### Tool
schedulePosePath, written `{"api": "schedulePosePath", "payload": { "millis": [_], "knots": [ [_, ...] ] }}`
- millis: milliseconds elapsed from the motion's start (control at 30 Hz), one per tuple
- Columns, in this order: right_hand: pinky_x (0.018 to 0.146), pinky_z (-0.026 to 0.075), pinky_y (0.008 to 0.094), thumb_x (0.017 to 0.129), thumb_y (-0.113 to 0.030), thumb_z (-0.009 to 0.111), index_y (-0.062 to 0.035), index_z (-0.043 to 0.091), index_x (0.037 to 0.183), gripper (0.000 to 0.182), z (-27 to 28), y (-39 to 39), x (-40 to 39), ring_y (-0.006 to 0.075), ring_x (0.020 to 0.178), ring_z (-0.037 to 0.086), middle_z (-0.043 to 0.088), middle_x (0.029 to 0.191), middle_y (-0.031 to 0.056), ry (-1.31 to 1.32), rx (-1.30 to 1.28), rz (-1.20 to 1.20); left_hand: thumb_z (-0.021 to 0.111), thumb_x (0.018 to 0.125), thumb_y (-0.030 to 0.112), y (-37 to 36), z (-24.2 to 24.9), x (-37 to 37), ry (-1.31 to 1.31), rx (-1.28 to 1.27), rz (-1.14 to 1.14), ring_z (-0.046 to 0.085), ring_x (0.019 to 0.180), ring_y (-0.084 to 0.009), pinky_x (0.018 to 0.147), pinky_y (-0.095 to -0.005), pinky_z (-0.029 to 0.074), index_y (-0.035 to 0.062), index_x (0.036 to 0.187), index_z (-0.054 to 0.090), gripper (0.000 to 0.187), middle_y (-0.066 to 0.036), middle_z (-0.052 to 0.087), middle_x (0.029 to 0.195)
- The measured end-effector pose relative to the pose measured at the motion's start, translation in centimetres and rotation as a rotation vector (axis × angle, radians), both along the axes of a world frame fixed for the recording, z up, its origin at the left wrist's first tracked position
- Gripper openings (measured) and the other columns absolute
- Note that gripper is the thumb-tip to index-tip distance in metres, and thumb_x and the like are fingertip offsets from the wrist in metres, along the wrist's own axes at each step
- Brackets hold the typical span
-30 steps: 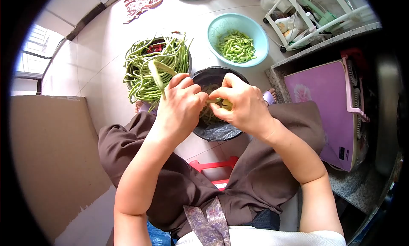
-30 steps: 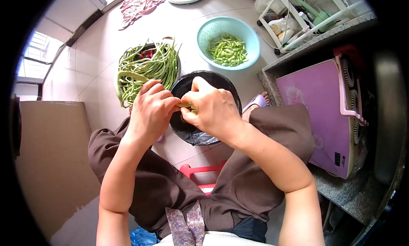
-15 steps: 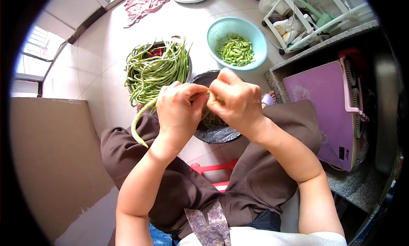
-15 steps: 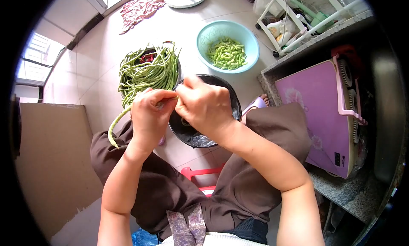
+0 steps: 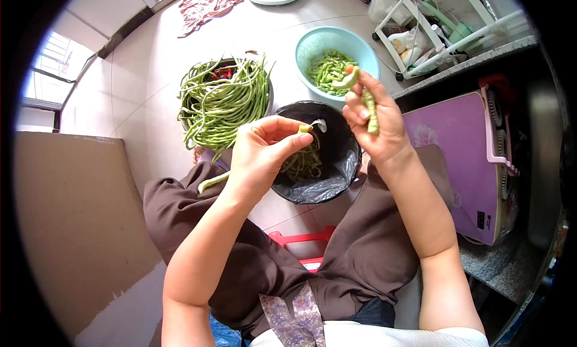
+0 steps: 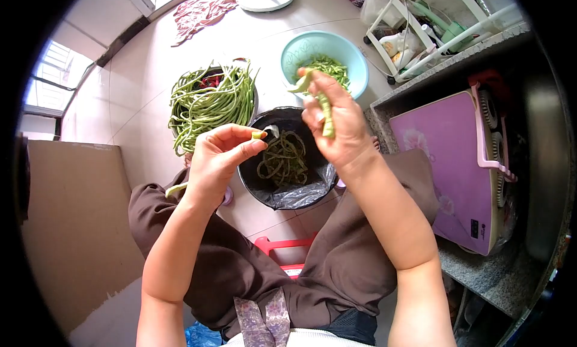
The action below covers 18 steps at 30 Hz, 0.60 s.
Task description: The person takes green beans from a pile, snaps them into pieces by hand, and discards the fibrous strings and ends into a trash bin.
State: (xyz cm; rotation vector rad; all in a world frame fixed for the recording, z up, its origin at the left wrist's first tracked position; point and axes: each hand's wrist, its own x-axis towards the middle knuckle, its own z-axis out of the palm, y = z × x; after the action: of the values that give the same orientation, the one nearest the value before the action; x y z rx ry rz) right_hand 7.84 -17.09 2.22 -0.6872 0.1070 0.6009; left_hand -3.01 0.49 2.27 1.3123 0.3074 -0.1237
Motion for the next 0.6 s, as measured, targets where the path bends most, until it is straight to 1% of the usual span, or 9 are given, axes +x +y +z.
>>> {"api": "schedulePosePath", "payload": {
  "millis": [167, 267, 300, 333, 400, 433, 500, 533, 600],
  "knots": [
    [0.041, 0.035, 0.0198, 0.094, -0.017, 0.049, 0.0009, 0.056, 0.100, 0.020, -0.2, -0.9, 0.2, 0.0060, 0.048, 0.042, 0.054, 0.077, 0.0016, 0.089, 0.068, 0.012, 0.070, 0.082, 0.015, 0.2, 0.5, -0.1, 0.059, -0.051, -0.037, 0.058, 0.074, -0.0056, 0.069, -0.0179, 0.045, 0.0018, 0.096, 0.066, 0.020, -0.004, 0.068, 0.083],
    [0.039, 0.033, 0.0196, 0.096, -0.026, 0.043, -0.0031, 0.055, 0.094, 0.026, -0.9, -0.4, -1.4, 0.0081, 0.043, 0.040, 0.055, 0.072, 0.0044, 0.091, -0.033, 0.262, 0.070, 0.082, 0.018, 0.3, 0.4, 0.0, 0.081, -0.104, -0.054, 0.057, 0.071, -0.0050, 0.067, -0.0183, 0.044, 0.0031, 0.097, 0.066, 0.021, -0.003, 0.067, 0.082],
    [0.038, 0.032, 0.0188, 0.096, -0.028, 0.046, -0.0045, 0.055, 0.093, 0.026, -1.0, 0.1, -2.1, 0.0074, 0.041, 0.039, 0.054, 0.068, 0.0043, 0.078, 0.002, 0.290, 0.070, 0.082, 0.019, 0.3, 0.4, 0.0, 0.085, -0.135, -0.059, 0.056, 0.070, -0.0048, 0.067, -0.0187, 0.043, 0.0035, 0.097, 0.066, 0.022, -0.003, 0.067, 0.081],
    [0.038, 0.033, 0.0189, 0.093, -0.025, 0.053, -0.0043, 0.055, 0.094, 0.021, -0.3, 0.3, -2.5, 0.0058, 0.042, 0.041, 0.053, 0.065, 0.0021, 0.030, -0.116, 0.297, 0.070, 0.082, 0.019, 0.2, 0.4, 0.1, 0.086, -0.135, -0.059, 0.056, 0.070, -0.0048, 0.067, -0.0187, 0.043, 0.0035, 0.097, 0.066, 0.022, -0.003, 0.067, 0.081],
    [0.045, 0.040, 0.0177, 0.089, -0.018, 0.062, -0.0027, 0.057, 0.097, 0.018, 0.3, 0.2, -2.4, 0.0047, 0.051, 0.049, 0.056, 0.067, 0.0005, -0.020, -0.062, 0.417, 0.069, 0.083, 0.020, 0.2, 0.6, 0.1, 0.109, -0.145, -0.048, 0.056, 0.069, -0.0048, 0.065, -0.0184, 0.042, 0.0038, 0.098, 0.065, 0.022, -0.003, 0.066, 0.081],
    [0.045, 0.040, 0.0177, 0.089, -0.018, 0.062, -0.0027, 0.057, 0.097, 0.018, 0.7, 0.5, -2.7, 0.0047, 0.051, 0.049, 0.056, 0.067, 0.0005, -0.020, -0.062, 0.418, 0.069, 0.083, 0.020, 0.2, 0.5, 0.1, 0.109, -0.145, -0.046, 0.056, 0.069, -0.0048, 0.065, -0.0184, 0.042, 0.0038, 0.098, 0.065, 0.022, -0.003, 0.066, 0.081],
    [0.056, 0.044, 0.0167, 0.085, -0.011, 0.065, -0.0011, 0.061, 0.095, 0.015, 1.4, 1.1, -3.3, 0.0039, 0.064, 0.055, 0.060, 0.072, -0.0004, -0.203, -0.318, 0.326, 0.068, 0.084, 0.020, 0.2, 0.2, 0.1, 0.108, -0.181, -0.038, 0.056, 0.069, -0.0047, 0.063, -0.0182, 0.042, 0.0037, 0.099, 0.065, 0.022, -0.003, 0.066, 0.082],
    [0.056, 0.044, 0.0167, 0.085, -0.011, 0.065, -0.0011, 0.061, 0.095, 0.015, 1.4, 1.1, -3.3, 0.0039, 0.064, 0.055, 0.060, 0.072, -0.0004, -0.202, -0.318, 0.326, 0.068, 0.084, 0.020, 0.2, 0.3, 0.1, 0.108, -0.180, -0.038, 0.056, 0.069, -0.0047, 0.063, -0.0182, 0.042, 0.0037, 0.099, 0.065, 0.022, -0.003, 0.066, 0.082],
    [0.062, 0.044, 0.0175, 0.084, -0.009, 0.065, -0.0001, 0.063, 0.089, 0.010, 1.4, 1.1, -3.3, 0.0036, 0.071, 0.056, 0.062, 0.077, 0.0001, -0.486, -0.555, 0.291, 0.069, 0.084, 0.020, 0.3, 0.4, 0.1, 0.136, -0.170, -0.052, 0.056, 0.070, -0.0053, 0.064, -0.0185, 0.043, 0.0034, 0.098, 0.064, 0.023, -0.003, 0.066, 0.082]
  ]
}}
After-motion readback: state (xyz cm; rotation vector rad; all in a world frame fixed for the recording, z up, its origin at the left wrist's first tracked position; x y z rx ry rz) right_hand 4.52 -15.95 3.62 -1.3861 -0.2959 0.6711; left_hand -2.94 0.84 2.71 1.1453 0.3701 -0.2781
